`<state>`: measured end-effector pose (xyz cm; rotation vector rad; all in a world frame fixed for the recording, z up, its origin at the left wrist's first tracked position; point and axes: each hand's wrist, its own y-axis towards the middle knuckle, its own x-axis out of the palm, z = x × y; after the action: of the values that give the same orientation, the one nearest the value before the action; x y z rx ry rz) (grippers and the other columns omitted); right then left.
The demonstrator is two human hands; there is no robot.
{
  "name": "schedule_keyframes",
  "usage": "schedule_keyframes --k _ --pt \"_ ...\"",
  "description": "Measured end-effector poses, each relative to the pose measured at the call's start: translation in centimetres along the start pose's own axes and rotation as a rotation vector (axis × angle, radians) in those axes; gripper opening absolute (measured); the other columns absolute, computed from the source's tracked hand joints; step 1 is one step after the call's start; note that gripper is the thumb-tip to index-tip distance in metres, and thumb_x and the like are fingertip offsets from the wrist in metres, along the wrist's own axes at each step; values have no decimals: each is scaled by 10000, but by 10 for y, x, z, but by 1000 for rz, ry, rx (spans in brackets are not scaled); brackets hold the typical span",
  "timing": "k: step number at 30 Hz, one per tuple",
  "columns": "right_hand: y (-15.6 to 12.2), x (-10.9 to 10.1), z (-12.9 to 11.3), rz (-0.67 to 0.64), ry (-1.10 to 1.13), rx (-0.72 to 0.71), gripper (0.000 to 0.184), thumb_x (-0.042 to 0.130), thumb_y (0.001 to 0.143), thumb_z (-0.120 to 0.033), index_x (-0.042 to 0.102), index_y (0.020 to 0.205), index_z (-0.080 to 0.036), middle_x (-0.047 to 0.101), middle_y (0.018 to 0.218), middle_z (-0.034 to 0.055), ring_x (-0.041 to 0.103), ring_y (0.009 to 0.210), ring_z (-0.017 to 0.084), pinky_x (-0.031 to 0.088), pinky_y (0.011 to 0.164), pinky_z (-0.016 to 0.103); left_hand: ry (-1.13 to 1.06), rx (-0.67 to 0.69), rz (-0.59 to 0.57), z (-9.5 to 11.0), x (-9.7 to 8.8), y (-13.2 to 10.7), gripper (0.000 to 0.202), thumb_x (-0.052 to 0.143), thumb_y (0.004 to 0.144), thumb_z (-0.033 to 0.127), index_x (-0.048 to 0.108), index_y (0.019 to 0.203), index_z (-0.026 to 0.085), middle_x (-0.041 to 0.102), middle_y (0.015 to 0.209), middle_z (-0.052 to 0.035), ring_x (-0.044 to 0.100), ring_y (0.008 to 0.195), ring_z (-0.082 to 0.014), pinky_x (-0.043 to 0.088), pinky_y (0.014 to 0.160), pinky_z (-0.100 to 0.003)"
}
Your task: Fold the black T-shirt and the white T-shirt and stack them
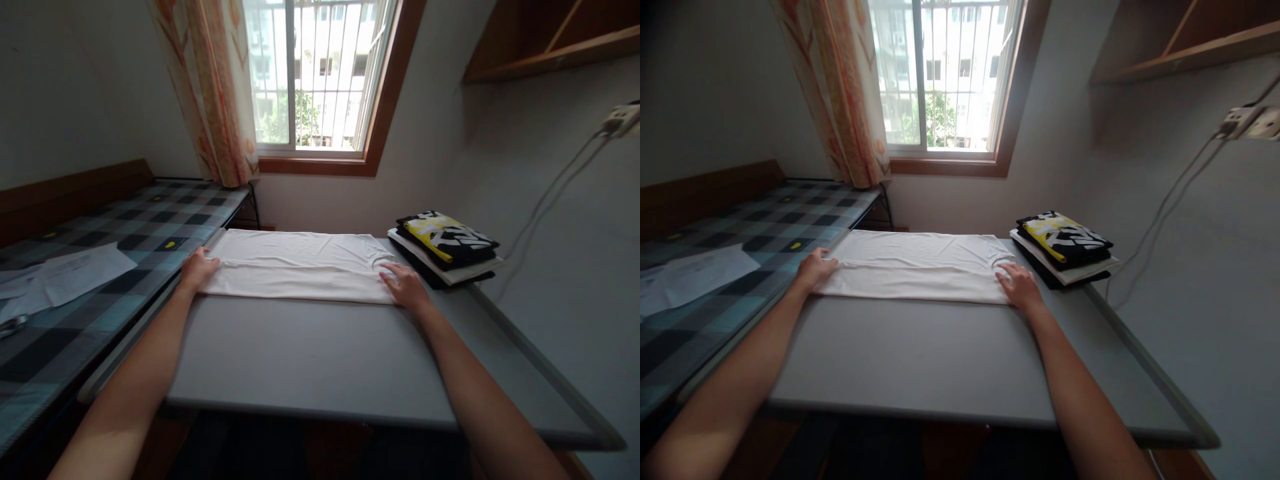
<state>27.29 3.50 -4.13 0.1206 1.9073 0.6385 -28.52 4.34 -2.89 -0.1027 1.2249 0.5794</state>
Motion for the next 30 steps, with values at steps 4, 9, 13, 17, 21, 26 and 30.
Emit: schedule_keyframes --k 4,9,13,17,21,26,30 --pt "2 -12 14 205 -38 137 342 436 878 -320 695 1040 -167 691 1028 127 633 950 277 485 882 424 -20 119 79 1 -2 -2 478 567 774 228 543 1247 162 618 1065 -125 621 989 -274 485 881 -348" --pt "1 -15 20 201 -62 181 354 432 856 -308 707 1020 -156 680 967 145 626 866 277 490 832 421 13 169 103 3 -1 -11 460 481 803 147 553 1255 184 576 1109 -125 627 961 -252 488 874 -328" --pt "0 -10 11 129 -85 163 357 436 865 -327 716 1029 -178 669 996 141 611 923 296 477 844 436 56 164 97 5 -3 -13 454 465 822 161 561 1264 184 578 1138 -139 621 995 -266 482 890 -339" --pt "-1 -5 5 75 -92 140 357 435 870 -328 719 1043 -200 661 1020 124 598 965 297 468 860 438 39 155 139 7 -6 -9 454 477 815 166 570 1258 146 622 1112 -142 617 1017 -262 463 933 -335" --pt "-1 -4 4 31 -99 132 344 445 874 -332 717 1048 -215 662 1025 112 592 972 290 463 859 425 84 196 110 5 -5 -5 383 454 829 165 639 1164 155 656 1115 -134 608 1043 -273 457 938 -343" --pt "-1 -5 4 26 -128 157 344 440 882 -324 711 1059 -206 670 1017 104 596 957 286 456 858 421 161 238 111 4 0 -11 380 431 858 156 643 1173 163 633 1137 -149 571 1080 -293 429 954 -369" --pt "-2 -5 -1 -3 -169 151 338 443 881 -307 705 1071 -208 673 1051 115 594 979 292 451 852 427 194 241 163 13 -3 -20 389 469 847 160 642 1194 191 565 1250 -159 501 1163 -341 392 970 -445"
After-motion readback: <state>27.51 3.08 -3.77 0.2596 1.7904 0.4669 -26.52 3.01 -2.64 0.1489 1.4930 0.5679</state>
